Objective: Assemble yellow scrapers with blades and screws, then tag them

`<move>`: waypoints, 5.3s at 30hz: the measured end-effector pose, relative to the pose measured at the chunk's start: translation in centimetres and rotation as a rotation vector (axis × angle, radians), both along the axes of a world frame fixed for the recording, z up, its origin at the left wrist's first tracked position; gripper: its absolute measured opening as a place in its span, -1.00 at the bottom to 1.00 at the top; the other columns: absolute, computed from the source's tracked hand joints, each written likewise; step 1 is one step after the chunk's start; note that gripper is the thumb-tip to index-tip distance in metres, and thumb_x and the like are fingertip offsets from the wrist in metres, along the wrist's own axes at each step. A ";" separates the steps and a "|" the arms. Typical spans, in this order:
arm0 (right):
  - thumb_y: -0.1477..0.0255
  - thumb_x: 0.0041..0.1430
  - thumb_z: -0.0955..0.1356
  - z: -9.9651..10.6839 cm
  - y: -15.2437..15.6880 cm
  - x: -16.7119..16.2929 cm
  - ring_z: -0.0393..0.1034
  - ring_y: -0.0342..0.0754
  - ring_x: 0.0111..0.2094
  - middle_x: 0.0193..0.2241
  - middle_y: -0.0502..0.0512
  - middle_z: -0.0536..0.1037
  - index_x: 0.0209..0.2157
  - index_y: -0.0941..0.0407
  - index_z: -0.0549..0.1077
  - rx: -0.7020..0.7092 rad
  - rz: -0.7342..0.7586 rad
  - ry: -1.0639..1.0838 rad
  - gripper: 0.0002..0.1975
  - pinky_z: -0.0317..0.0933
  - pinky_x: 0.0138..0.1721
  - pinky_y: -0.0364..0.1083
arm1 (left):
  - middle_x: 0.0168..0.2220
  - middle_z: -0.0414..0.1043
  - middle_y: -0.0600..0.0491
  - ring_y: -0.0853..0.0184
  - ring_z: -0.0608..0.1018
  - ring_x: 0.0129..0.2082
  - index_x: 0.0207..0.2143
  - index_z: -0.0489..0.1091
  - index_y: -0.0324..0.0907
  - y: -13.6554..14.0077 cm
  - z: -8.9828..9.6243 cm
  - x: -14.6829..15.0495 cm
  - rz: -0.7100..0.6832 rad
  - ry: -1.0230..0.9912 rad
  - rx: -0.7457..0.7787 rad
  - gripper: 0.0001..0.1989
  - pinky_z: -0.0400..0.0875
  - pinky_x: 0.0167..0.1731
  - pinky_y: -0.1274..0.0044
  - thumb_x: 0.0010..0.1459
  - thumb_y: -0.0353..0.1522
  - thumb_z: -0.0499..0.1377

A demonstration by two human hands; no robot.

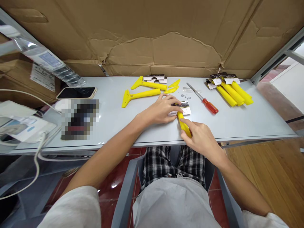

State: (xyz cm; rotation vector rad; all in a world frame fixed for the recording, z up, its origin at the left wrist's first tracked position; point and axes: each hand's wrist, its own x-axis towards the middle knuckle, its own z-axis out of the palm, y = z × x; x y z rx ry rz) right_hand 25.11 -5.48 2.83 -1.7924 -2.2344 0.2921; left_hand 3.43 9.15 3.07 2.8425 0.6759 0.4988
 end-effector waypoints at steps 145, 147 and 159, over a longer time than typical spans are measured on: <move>0.04 0.60 0.02 -4.8 6.0 4.5 -0.14 0.20 0.71 0.63 0.26 -0.08 0.62 0.33 0.17 0.058 0.036 -0.216 -0.15 -0.11 0.74 0.31 | 0.64 0.16 -0.15 -0.12 0.19 0.65 0.62 0.20 -0.06 -9.0 -4.6 -2.3 0.730 0.064 -0.043 -0.36 0.05 0.59 -0.18 0.59 -0.22 -0.09; 0.03 0.60 0.01 -4.8 6.0 4.5 -0.14 0.19 0.71 0.63 0.26 -0.08 0.62 0.33 0.17 0.050 0.037 -0.221 -0.14 -0.12 0.75 0.31 | 0.64 0.15 -0.17 -0.13 0.18 0.66 0.61 0.23 -0.10 -9.0 -4.6 -2.3 0.732 0.073 -0.040 -0.36 0.05 0.58 -0.19 0.59 -0.22 -0.10; 0.01 0.60 0.02 -4.7 6.0 4.6 -0.16 0.20 0.71 0.64 0.24 -0.11 0.63 0.33 0.15 0.020 0.041 -0.224 -0.12 -0.13 0.75 0.32 | 0.64 0.14 -0.16 -0.13 0.18 0.66 0.61 0.22 -0.11 -9.2 -4.4 -2.3 0.733 0.092 -0.032 -0.36 0.06 0.59 -0.18 0.59 -0.22 -0.10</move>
